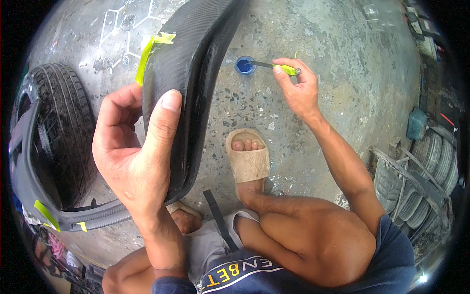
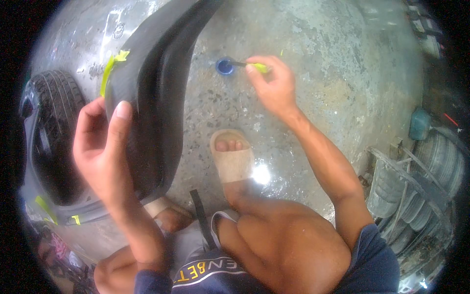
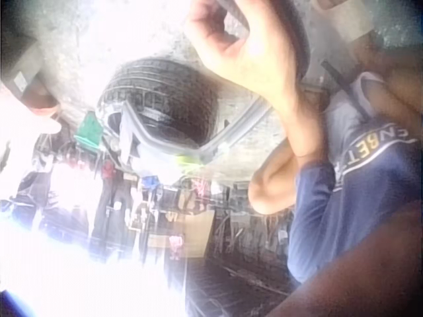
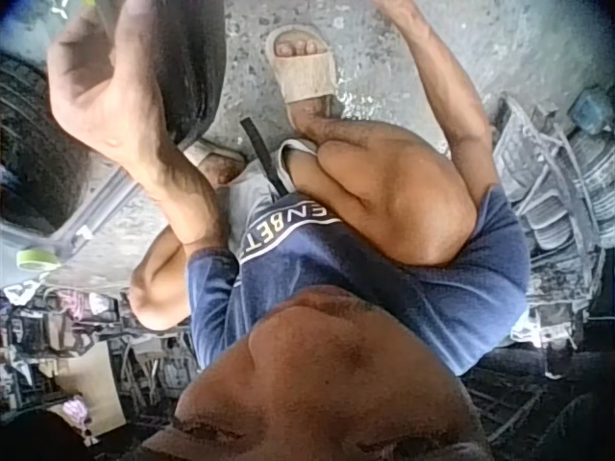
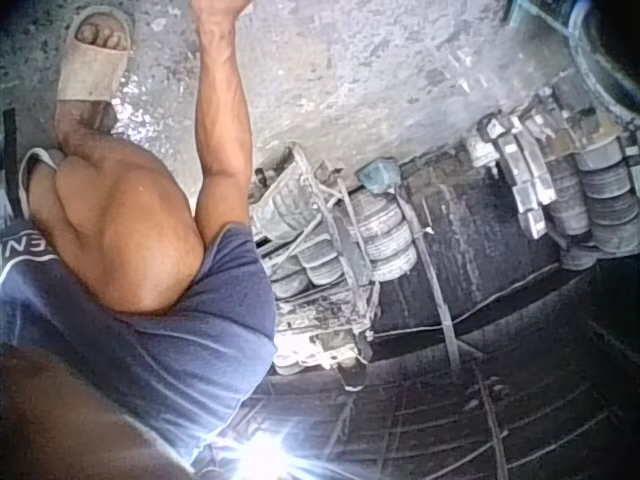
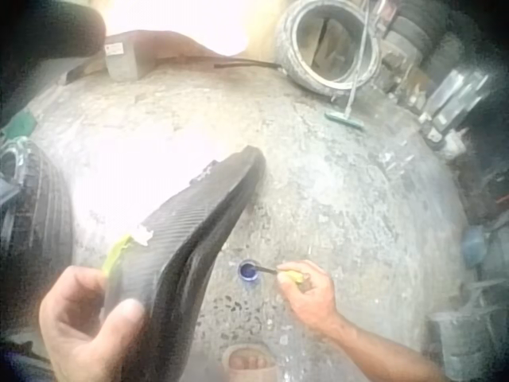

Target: The person applies adhesive from a small container to the edge of a carbon-fiber textured auto body panel using a thin spreader tool, then presses a strip of yellow tape onto the panel surface.

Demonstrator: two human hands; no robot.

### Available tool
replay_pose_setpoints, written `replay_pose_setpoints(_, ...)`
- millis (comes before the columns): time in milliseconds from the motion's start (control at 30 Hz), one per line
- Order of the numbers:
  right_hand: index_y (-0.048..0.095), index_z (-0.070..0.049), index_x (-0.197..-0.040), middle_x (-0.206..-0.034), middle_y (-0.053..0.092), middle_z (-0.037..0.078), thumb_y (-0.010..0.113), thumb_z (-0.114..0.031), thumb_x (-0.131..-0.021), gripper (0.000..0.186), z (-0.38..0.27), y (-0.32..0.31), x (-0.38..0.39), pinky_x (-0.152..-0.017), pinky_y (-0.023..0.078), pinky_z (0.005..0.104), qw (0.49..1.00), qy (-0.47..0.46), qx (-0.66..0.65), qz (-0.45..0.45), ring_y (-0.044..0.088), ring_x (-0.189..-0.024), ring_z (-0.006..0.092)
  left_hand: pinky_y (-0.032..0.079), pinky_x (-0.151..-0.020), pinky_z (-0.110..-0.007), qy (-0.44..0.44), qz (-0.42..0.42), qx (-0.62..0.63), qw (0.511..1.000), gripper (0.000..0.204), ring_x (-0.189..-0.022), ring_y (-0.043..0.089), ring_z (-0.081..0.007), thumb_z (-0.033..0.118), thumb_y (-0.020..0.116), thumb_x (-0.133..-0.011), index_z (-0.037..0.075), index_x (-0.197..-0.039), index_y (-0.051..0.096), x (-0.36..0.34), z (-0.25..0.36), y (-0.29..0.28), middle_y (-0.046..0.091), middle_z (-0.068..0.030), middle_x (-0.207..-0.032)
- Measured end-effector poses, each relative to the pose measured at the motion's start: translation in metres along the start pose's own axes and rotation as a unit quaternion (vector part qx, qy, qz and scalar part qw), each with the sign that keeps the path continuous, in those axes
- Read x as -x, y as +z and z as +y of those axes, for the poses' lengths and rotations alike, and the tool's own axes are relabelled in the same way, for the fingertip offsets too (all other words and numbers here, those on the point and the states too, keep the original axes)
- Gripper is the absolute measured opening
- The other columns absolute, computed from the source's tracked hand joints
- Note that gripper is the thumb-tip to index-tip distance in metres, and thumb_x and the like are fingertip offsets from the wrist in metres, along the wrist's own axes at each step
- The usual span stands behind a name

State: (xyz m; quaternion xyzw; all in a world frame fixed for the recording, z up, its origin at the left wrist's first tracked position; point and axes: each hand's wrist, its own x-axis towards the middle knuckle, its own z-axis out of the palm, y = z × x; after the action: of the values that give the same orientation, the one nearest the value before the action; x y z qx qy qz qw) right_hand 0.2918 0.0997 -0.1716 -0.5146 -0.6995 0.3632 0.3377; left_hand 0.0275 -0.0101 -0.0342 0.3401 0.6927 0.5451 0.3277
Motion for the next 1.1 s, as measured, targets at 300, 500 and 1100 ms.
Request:
replay_pose_setpoints(300, 0.073, -0.003, -0.101, -0.099, 0.073, 0.011, 0.072, -0.015, -0.09, 0.016, 0.0, 0.001, 0.0, -0.086, 0.051, 0.0316, 1.0, -0.001, -0.009, 0.018, 0.069, -0.095, 0.0204, 0.045, -0.087, -0.024, -0.021, 0.004, 0.015, 1.0, 0.025, -0.088, 0.06, -0.0097, 0.005, 0.082, -0.083, -0.003, -0.101, 0.065, 0.0, 0.009, 0.004, 0.067, -0.0026, -0.094)
replay_pose_setpoints(500, 0.073, -0.002, -0.101, -0.1, 0.074, 0.01, 0.071, -0.015, -0.091, 0.016, -0.001, 0.002, 0.0, -0.085, 0.051, 0.0308, 0.999, 0.003, -0.024, 0.024, 0.068, -0.095, 0.0182, 0.046, -0.087, -0.024, -0.02, 0.002, 0.015, 1.0, 0.026, -0.089, 0.061, -0.0099, 0.005, 0.082, -0.083, -0.003, -0.102, 0.066, 0.0, 0.009, 0.003, 0.067, -0.0032, -0.095)
replay_pose_setpoints(1100, 0.067, -0.003, -0.111, -0.094, 0.068, 0.003, 0.064, -0.032, -0.101, 0.032, 0.035, 0.003, -0.005, -0.073, 0.047, 0.0256, 0.935, 0.272, -0.222, 0.043, 0.06, -0.077, 0.0092, 0.045, -0.086, -0.023, -0.026, 0.001, 0.021, 0.999, 0.025, -0.089, 0.059, -0.0093, 0.005, 0.082, -0.083, -0.002, -0.101, 0.065, -0.001, 0.008, 0.004, 0.066, -0.0021, -0.095)
